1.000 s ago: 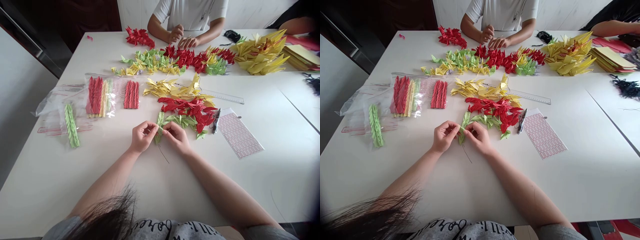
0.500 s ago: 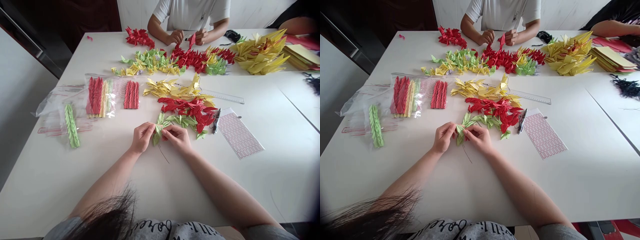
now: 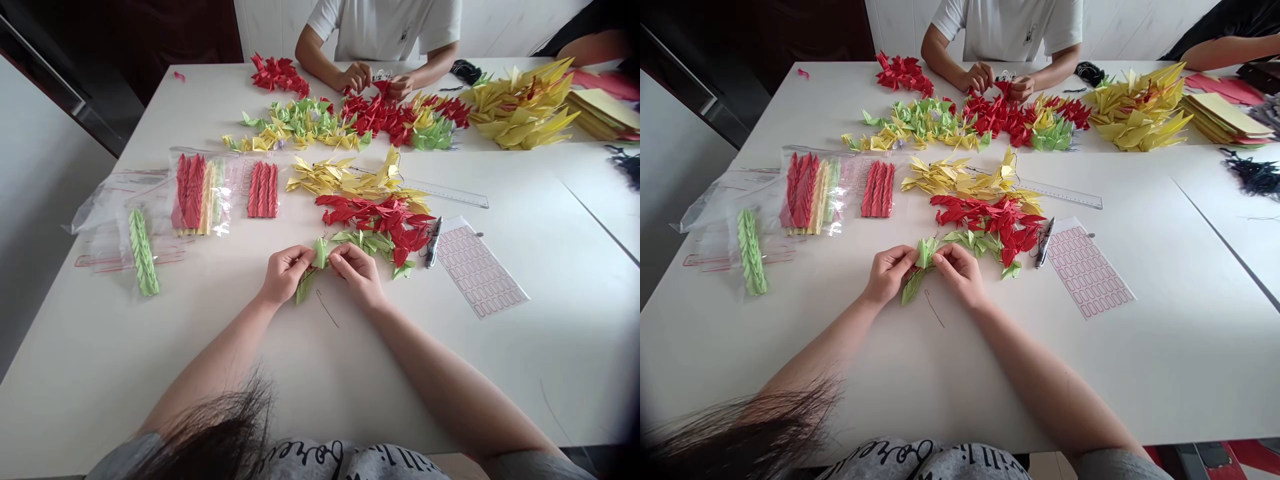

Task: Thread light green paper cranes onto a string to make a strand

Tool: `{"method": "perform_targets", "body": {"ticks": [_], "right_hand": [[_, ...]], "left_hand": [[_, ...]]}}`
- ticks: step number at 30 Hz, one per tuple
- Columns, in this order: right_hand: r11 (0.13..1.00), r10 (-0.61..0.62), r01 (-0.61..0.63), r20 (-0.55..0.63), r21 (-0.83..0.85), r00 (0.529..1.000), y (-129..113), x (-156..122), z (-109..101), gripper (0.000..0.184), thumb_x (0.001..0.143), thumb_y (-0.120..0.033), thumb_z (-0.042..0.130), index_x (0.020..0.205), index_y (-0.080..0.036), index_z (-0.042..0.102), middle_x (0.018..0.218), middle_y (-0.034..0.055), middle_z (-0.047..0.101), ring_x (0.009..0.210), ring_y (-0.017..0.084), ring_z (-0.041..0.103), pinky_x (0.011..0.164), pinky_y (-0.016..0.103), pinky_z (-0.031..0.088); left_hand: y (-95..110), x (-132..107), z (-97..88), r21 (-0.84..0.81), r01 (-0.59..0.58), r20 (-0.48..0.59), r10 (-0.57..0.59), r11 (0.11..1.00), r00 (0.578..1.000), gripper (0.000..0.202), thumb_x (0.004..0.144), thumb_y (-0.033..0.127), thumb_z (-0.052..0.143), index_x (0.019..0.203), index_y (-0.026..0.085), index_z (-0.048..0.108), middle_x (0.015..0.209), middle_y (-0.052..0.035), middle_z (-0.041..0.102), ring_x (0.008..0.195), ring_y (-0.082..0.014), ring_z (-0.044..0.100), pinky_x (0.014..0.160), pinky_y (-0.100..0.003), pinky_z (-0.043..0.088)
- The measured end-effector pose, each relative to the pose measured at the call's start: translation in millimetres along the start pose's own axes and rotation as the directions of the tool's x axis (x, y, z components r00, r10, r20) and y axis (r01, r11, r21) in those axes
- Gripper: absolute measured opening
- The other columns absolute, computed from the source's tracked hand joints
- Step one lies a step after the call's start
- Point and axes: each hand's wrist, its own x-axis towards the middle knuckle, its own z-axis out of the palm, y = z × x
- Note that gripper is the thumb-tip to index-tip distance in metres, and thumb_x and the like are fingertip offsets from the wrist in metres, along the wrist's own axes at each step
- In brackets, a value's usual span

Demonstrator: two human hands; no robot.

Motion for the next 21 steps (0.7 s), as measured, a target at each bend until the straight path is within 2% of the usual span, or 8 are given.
{"method": "perform_targets", "body": {"ticks": [3,5,8,13,16,17,19,21], "right_hand": [[0.991,-0.119,0.122,0.045,-0.054,0.992,1.8,1.2,-5.2,0.031,0.089,-0.05,0.062,0.101,-0.022,0.063,0.093,0.0047,0.059,0.079,0.017,0.055,0.068,0.031,0.046],[0.967,-0.214,0.228,0.125,-0.11,0.969,2.4,2.2,-8.2,0.029,0.089,-0.046,0.063,0.107,-0.024,0.064,0.108,0.0076,0.06,0.099,0.022,0.056,0.083,0.036,0.047],[0.945,-0.273,0.301,0.196,-0.13,0.942,3.1,3.0,-9.5,0.025,0.087,-0.042,0.067,0.105,-0.024,0.065,0.11,0.0085,0.061,0.108,0.024,0.055,0.096,0.041,0.045],[0.96,-0.256,0.268,0.138,-0.084,0.957,4.8,3.2,-6.6,0.028,0.081,-0.045,0.073,0.094,-0.022,0.063,0.097,0.0065,0.064,0.094,0.021,0.06,0.087,0.039,0.05],[0.949,-0.272,0.277,0.054,-0.15,0.961,4.4,2.4,-4.9,0.025,0.084,-0.044,0.071,0.081,-0.022,0.06,0.088,0.0053,0.066,0.085,0.02,0.062,0.081,0.038,0.052],[0.937,-0.292,0.292,0.033,-0.19,0.956,3.9,2.0,-4.5,0.024,0.085,-0.042,0.07,0.08,-0.022,0.06,0.086,0.0052,0.066,0.084,0.02,0.063,0.08,0.038,0.052],[0.901,-0.346,0.344,0.043,-0.263,0.937,2.4,1.1,-3.7,0.019,0.085,-0.039,0.071,0.081,-0.022,0.063,0.09,0.006,0.069,0.085,0.021,0.065,0.079,0.039,0.053],[0.865,-0.389,0.4,0.098,-0.302,0.916,1.0,0.4,-3.0,0.014,0.084,-0.036,0.072,0.083,-0.023,0.067,0.098,0.0068,0.071,0.091,0.022,0.066,0.082,0.039,0.054]], "left_hand": [[0.1,-0.3,-1.3,-0.044,0.032,0.075,-0.029,0.999,0.997,0.041,0.087,0.051,0.059,0.069,0.014,0.06,0.057,0.0023,0.046,0.053,-0.0077,0.037,0.052,-0.022,0.03],[-0.2,-0.6,-1.4,-0.053,0.031,0.124,-0.024,0.998,0.992,0.042,0.087,0.052,0.059,0.069,0.014,0.061,0.058,0.0021,0.045,0.056,-0.0084,0.037,0.054,-0.023,0.03],[0.1,-0.1,-1.0,-0.029,0.017,0.151,-0.013,0.999,0.988,0.042,0.085,0.053,0.061,0.073,0.014,0.065,0.06,0.0017,0.044,0.06,-0.0095,0.038,0.057,-0.024,0.03],[2.3,-0.2,-0.8,0.006,0.009,0.146,-0.01,1.0,0.989,0.048,0.082,0.058,0.062,0.067,0.013,0.065,0.061,0.0008,0.046,0.062,-0.0101,0.04,0.059,-0.024,0.031],[2.3,-2.0,-1.5,0.013,0.033,0.136,-0.035,0.999,0.99,0.054,0.084,0.062,0.056,0.064,0.013,0.067,0.055,0.0016,0.04,0.056,-0.0092,0.037,0.055,-0.025,0.031],[2.0,-2.5,-1.7,0.001,0.048,0.146,-0.048,0.999,0.988,0.055,0.085,0.063,0.054,0.067,0.013,0.069,0.055,0.0012,0.041,0.055,-0.0093,0.038,0.053,-0.025,0.032],[1.1,-2.9,-1.9,-0.049,0.074,0.181,-0.064,0.996,0.981,0.055,0.088,0.062,0.05,0.078,0.013,0.073,0.061,-0.002,0.054,0.056,-0.0111,0.046,0.053,-0.025,0.038],[0.3,-2.3,-1.9,-0.115,0.094,0.211,-0.068,0.989,0.975,0.052,0.089,0.059,0.051,0.089,0.013,0.074,0.079,-0.0067,0.066,0.066,-0.0146,0.057,0.055,-0.026,0.046]]}}
